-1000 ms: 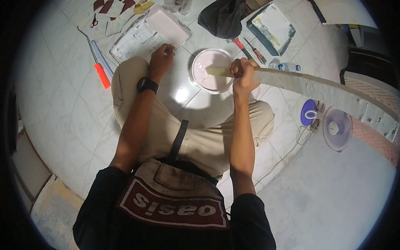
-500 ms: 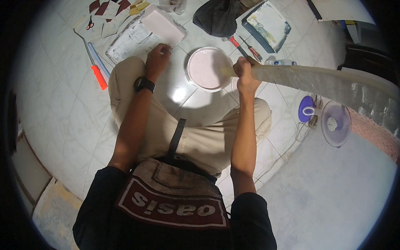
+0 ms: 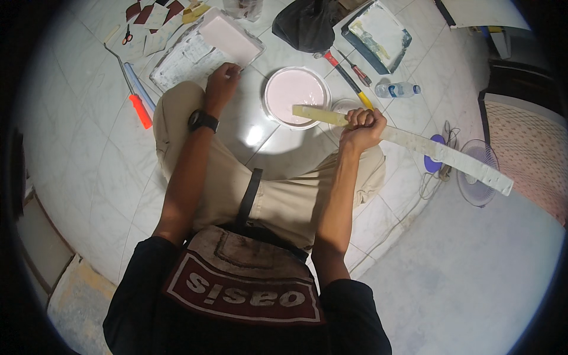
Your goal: The person sits on the floor and stirs a white liquid in a bucket using a small stick. They then switch to a long wooden stick to continue mixing the contents of the bucket thoroughly.
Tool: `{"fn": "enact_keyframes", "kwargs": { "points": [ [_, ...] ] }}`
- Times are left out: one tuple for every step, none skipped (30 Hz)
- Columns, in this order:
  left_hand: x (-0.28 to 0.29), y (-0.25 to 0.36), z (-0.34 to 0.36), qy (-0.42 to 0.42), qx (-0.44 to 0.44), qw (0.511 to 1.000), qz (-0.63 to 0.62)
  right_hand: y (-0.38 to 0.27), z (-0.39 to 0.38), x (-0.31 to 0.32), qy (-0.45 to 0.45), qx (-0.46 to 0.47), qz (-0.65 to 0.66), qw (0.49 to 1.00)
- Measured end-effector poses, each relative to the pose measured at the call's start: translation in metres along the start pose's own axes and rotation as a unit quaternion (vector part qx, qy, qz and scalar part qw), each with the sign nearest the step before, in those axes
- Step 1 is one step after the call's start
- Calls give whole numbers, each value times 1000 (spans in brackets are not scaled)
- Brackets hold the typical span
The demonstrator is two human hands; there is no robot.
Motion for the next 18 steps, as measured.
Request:
{"fn": "enact_keyframes", "kwargs": {
  "points": [
    [0, 0, -1, -4, 0, 1000, -7, 1, 3, 3, 9, -4, 7, 1000],
    [0, 1, -2, -5, -1, 1000, -7, 1, 6, 6, 19, -8, 14, 1000],
    [0, 1, -1, -6, -3, 1000, -7, 0, 9, 9, 29, -11, 21, 999],
    [-2, 1, -2, -6, -4, 1000, -8, -4, 14, 11, 27, -13, 26, 999],
    [-2, 1, -2, -2, -9, 1000, 1, -8, 20, 13, 26, -15, 31, 999],
    [-1, 1, -1, 1, -14, 1000, 11, -13, 25, 15, 25, -17, 36, 999],
    [-1, 2, 0, 6, -20, 1000, 18, -22, 29, 14, 12, -14, 43, 999],
    [-2, 1, 0, 5, -17, 1000, 21, -30, 33, 15, 9, -17, 47, 999],
    [-3, 0, 0, 4, -13, 1000, 24, -40, 37, 16, 6, -20, 51, 998],
    [-6, 0, 0, 2, -11, 1000, 25, -51, 36, 16, 4, -21, 56, 998],
    [-7, -1, 1, 1, -11, 1000, 22, -63, 32, 9, 2, -5, 58, 998],
    [-7, -2, 2, 0, -11, 1000, 19, -74, 29, 3, -8, 4, 57, 998],
    [-9, -2, 2, -2, -11, 1000, 15, -85, 27, -2, -17, 14, 55, 998],
    [-9, -3, 3, -1, -10, 1000, 13, -95, 22, -9, -26, 22, 53, 998],
    [-9, -3, 3, 0, -9, 1000, 11, -103, 16, -15, -26, 33, 41, 998],
    [-9, -4, 2, 0, -8, 1000, 9, -107, 10, -22, -39, 36, 35, 998],
    [-9, -4, 2, 1, -7, 1000, 11, -110, 5, -28, -52, 38, 29, 998],
    [-8, -5, 3, 2, -5, 1000, 13, -112, 0, -35, -65, 39, 23, 997]
  ]
}}
Point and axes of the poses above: each hand's wrist, its own z-axis towards the middle knuckle, its own x-axis out of the back of the hand, y = z × x, the point moved 10 cm from there along z, towards the middle knuckle, and after that the axes turned 13 degrees about y, right-handed, at the moved point
